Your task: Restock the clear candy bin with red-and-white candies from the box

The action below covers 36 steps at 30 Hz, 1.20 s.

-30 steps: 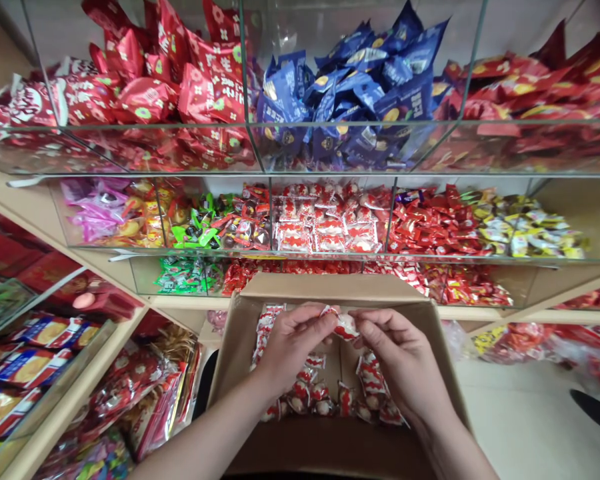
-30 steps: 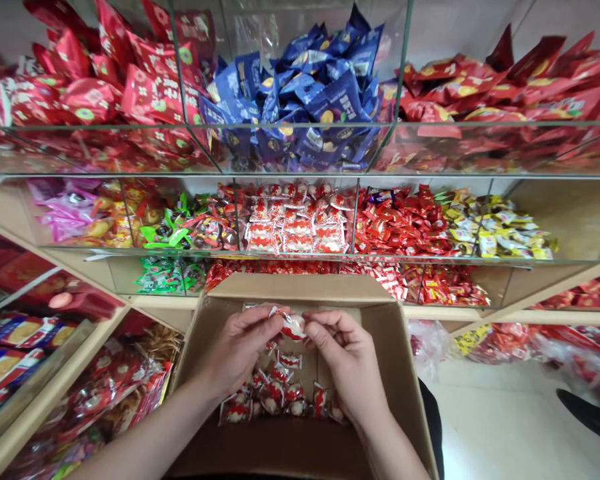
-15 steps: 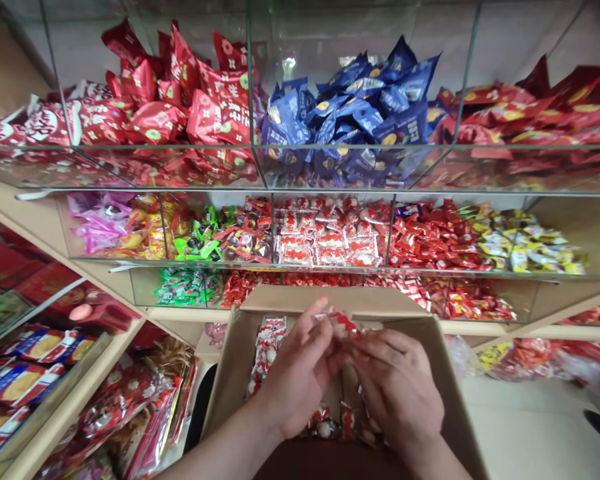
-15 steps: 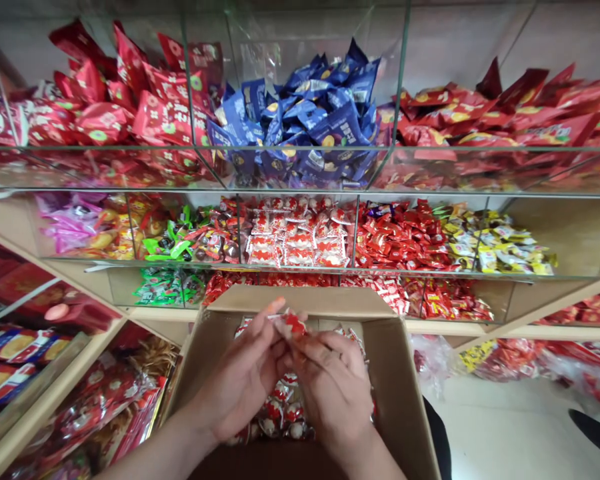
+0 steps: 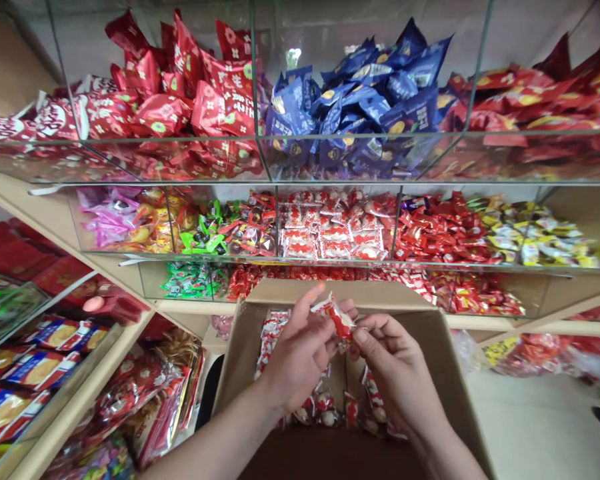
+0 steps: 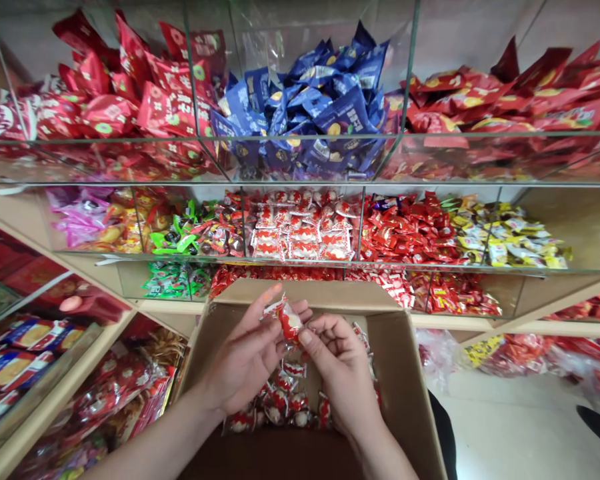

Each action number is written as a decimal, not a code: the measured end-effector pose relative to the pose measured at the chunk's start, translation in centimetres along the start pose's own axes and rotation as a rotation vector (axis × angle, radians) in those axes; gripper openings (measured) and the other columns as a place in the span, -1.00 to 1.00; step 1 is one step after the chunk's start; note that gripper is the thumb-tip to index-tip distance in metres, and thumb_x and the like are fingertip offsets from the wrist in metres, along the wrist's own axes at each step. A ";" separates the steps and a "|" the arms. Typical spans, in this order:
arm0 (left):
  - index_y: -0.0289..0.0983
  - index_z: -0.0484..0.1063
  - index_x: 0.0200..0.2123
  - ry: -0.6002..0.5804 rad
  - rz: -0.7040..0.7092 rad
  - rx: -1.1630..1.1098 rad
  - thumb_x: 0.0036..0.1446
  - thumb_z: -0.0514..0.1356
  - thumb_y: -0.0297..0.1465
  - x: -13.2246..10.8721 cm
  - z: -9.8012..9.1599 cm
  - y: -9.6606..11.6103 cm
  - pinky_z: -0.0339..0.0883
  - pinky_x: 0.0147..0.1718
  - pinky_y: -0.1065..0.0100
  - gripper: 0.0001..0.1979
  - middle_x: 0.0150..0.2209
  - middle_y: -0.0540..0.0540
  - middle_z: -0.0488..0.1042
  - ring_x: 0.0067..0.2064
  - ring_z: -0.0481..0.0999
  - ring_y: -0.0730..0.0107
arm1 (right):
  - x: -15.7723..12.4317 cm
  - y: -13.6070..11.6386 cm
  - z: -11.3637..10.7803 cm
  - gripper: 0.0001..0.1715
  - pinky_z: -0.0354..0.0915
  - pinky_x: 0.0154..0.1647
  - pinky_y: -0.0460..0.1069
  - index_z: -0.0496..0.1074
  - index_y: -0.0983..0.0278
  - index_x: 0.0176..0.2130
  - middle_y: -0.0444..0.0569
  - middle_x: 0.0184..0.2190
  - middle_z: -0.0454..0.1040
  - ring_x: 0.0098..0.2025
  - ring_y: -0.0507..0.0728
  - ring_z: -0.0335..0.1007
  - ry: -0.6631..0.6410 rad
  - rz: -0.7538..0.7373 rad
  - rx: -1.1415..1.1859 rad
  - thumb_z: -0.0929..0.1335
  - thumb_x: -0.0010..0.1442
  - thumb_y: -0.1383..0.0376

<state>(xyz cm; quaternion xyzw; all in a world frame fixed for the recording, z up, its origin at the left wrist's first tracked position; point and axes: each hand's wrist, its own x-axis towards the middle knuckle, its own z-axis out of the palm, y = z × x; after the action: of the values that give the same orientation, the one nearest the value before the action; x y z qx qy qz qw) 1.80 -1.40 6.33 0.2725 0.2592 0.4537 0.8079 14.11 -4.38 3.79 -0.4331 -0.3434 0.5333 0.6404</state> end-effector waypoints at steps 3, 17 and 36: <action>-0.24 0.17 -0.02 0.006 0.001 -0.004 0.10 0.11 -0.43 0.1 -0.2 -0.2 0.24 -0.12 0.32 -0.64 -0.17 -0.16 0.48 -0.06 0.42 0.30 | -0.1 0.3 -0.1 -0.82 0.19 -0.48 -0.14 0.37 0.27 -0.46 -0.18 -0.58 0.35 -0.53 -0.05 0.19 0.013 0.056 0.039 0.43 -0.07 0.25; -0.29 0.43 -0.33 0.019 -0.042 0.632 -0.14 0.30 -0.30 0.1 -3.6 0.5 0.23 -0.42 0.43 -0.73 -0.45 -0.03 0.48 -0.42 0.41 0.46 | 0.3 1.9 -1.6 -0.78 0.24 -0.50 -0.14 0.41 0.28 -0.50 -0.13 -0.59 0.38 -0.52 0.00 0.28 -0.026 0.053 -0.207 0.43 -0.11 0.19; -0.21 0.37 -0.48 0.181 0.142 0.185 -0.07 0.19 -0.13 -1.3 -4.3 -0.5 0.24 -0.32 0.35 -0.74 -0.38 -0.05 0.47 -0.30 0.42 0.30 | 2.6 2.3 0.1 -0.54 0.39 -0.25 -0.01 0.25 0.26 0.03 0.09 -0.07 0.42 -0.12 0.16 0.37 -0.317 -1.127 -1.293 0.28 0.10 0.38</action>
<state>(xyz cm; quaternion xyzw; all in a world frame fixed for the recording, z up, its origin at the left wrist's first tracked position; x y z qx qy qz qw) -1.30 -1.84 3.16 0.3212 0.3520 0.5065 0.7186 13.69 -1.66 1.68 -0.3978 -0.8270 -0.1084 0.3821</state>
